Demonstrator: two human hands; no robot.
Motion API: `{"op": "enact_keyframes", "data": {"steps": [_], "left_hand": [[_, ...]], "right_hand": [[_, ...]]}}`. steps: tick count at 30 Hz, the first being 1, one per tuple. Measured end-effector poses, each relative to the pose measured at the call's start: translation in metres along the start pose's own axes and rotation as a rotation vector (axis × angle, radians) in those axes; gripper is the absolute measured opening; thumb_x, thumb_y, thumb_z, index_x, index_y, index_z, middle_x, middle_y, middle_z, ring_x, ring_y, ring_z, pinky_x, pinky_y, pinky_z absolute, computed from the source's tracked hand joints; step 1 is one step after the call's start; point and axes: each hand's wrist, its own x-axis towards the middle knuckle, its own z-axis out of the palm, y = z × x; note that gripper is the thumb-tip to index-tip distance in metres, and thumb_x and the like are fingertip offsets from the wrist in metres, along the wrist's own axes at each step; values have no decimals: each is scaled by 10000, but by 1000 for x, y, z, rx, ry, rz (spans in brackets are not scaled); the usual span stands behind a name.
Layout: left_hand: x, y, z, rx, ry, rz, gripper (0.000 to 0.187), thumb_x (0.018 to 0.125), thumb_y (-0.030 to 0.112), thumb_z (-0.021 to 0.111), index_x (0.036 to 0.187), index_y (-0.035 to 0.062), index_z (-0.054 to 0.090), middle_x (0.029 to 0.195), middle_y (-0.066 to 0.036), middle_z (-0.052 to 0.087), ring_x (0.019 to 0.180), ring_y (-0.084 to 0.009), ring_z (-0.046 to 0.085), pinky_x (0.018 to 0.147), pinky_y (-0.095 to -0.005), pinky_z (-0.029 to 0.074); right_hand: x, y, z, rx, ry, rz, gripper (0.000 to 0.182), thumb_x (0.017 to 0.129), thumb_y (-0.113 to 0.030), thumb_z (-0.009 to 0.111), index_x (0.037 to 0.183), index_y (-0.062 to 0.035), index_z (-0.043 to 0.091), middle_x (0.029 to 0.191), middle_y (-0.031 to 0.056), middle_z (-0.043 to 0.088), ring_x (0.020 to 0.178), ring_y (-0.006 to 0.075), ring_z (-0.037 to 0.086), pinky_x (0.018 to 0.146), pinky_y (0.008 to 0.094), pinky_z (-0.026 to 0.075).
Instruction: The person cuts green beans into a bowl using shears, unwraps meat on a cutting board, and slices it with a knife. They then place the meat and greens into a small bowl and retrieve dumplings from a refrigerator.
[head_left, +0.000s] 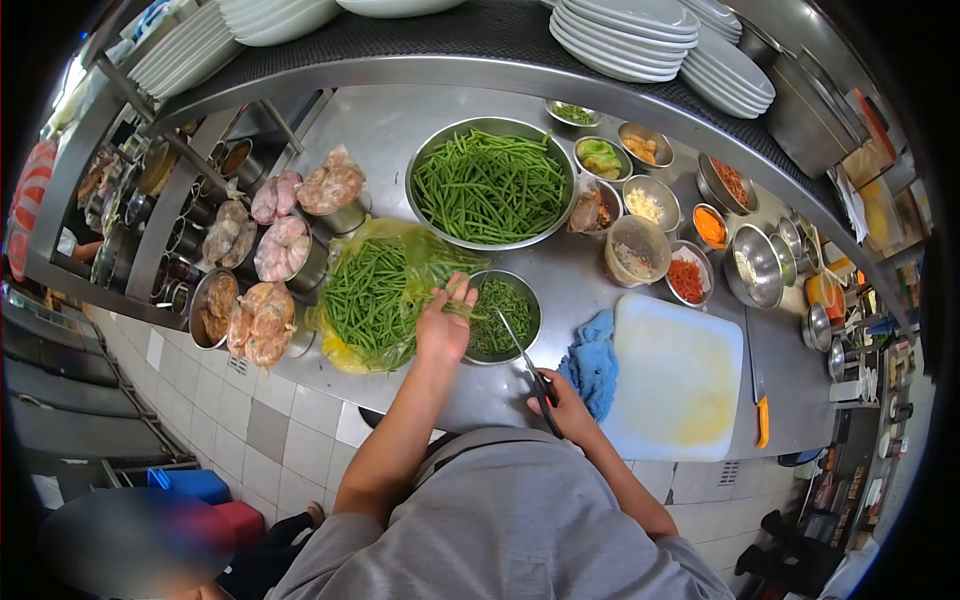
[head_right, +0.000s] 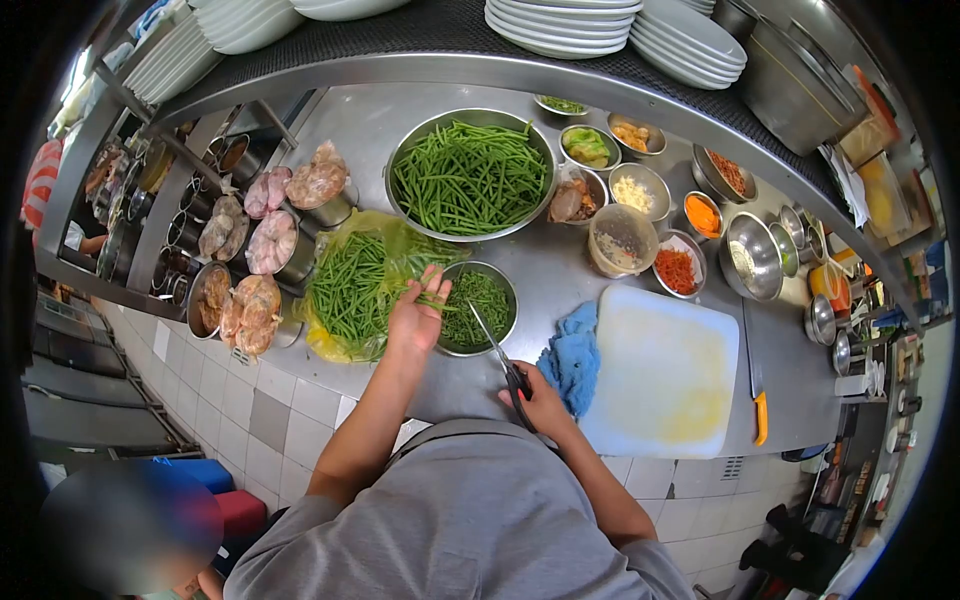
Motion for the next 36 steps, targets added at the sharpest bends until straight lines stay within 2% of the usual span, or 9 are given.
{"op": "enact_keyframes", "data": {"steps": [5,12,14,18,21,24,26,32,36], "left_hand": [[0,1,8,-43,18,21,84,1088,32,357,1118,99,396,1449,-266,535,1398,-391,509,1143,-568,461],[1,-10,3,-24,-35,-12,85,1088,34,363,1106,103,408,1453,-265,533,1394,-394,515,1146,-578,455],[4,-7,2,-92,15,-4,68,1071,48,423,1090,113,424,1443,-258,543,1403,-416,494,1144,-602,429],[1,6,9,-110,45,3,63,1075,56,412,1089,116,422,1465,-263,529,1412,-417,485,1160,-616,402],[-1,7,10,-123,-8,-53,64,1084,73,401,1102,127,429,1482,-265,518,1414,-416,485,1160,-613,397],[-6,4,9,-59,-163,-90,74,1084,77,424,1115,142,436,1487,-259,519,1384,-409,518,1145,-589,416],[-13,6,15,82,-322,-92,87,1080,77,462,1122,151,447,1487,-271,515,1332,-383,566,1108,-515,453],[-23,17,26,409,-495,-44,100,1072,75,499,1117,156,462,1426,-283,567,1277,-343,601,1081,-395,440],[-23,13,23,449,-542,-56,102,1072,73,497,1117,157,463,1402,-272,590,1273,-340,604,1108,-392,415]], "right_hand": [[-4,-8,-2,105,-189,57,676,942,-329,772,1471,-62,446,910,-5,538,837,110,513,769,279,454],[16,-15,8,99,-105,50,634,934,-288,787,1443,-64,483,867,-17,548,782,99,515,714,271,450],[14,-19,5,124,-74,92,605,917,-260,807,1411,-62,519,849,-26,553,754,91,512,686,270,445],[5,-9,-1,82,-119,122,616,894,-259,831,1402,-66,541,892,-16,586,781,93,531,712,266,463],[0,-4,-1,47,-121,29,647,879,-277,843,1415,-73,543,948,4,626,834,106,565,766,276,491],[-1,-13,-4,-10,-96,-22,690,863,-316,853,1430,-82,536,1023,48,671,900,150,616,831,300,513],[-3,-40,-12,-172,-85,44,702,851,-349,856,1423,-89,544,1013,103,692,906,206,658,841,330,522],[-9,-77,-34,-332,-88,117,715,828,-409,854,1411,-110,568,989,173,718,877,304,700,817,375,538],[-10,-78,-37,-347,-84,83,719,826,-431,849,1409,-117,569,1030,189,726,900,332,706,823,393,542]]}}
